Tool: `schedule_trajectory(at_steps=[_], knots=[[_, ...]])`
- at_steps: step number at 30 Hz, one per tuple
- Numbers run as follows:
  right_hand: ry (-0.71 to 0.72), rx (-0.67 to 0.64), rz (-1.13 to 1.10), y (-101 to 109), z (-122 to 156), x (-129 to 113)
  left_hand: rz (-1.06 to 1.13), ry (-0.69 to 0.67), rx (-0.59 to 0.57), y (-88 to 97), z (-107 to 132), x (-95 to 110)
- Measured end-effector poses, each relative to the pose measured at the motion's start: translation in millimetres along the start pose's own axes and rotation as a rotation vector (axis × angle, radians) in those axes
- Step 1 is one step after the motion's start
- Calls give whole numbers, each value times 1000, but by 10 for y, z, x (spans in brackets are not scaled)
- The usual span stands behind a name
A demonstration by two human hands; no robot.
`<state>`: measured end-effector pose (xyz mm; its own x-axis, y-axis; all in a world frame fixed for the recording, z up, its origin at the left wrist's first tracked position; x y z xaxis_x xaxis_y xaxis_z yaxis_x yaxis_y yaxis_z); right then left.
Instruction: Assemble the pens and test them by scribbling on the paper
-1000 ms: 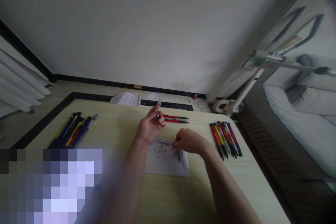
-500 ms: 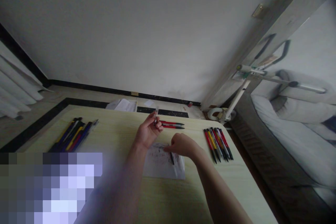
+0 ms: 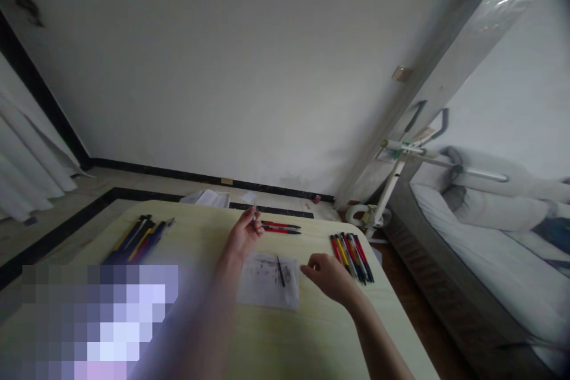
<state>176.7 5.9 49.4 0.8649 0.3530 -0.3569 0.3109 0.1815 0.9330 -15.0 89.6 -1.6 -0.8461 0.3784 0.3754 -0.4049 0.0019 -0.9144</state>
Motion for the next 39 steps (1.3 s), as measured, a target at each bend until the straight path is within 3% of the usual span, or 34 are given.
schedule_trajectory(at_steps=[5,10,16,21,27,30,35,39], knots=[[-38,131,-91,16,544,135,-85,-20,32,-184,251,-21],[-7,181,-273,-185,1089,142,-428,21,150,-330,953,-65],[107,238,-382,-359,1599,35,-588,-16,432,-32,1910,-103],[114,315,-538,-411,1815,-72,-879,82,502,91,2320,-617],[197,274,-780,-567,2012,-625,-1116,271,359,-172,2624,-1505],[200,201,-781,-786,2161,-835,-1089,337,328,-86,2818,-1826],[171,66,-781,-1121,2418,-960,-1089,376,310,269,3114,-2108],[175,32,-749,-1164,2542,-1003,-1142,385,311,365,3246,-2140]])
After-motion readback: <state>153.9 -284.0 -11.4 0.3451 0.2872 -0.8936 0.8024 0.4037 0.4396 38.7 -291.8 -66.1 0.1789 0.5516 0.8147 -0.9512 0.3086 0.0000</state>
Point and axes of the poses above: each hand's wrist, its own z-axis away from the middle knuckle, its own y-axis out of the back of the hand, x = y × z, the point moved 9 cm from there along -z, towards the middle knuckle, and after that the axes turned 15 degrees about y, right-handed, at the moved point
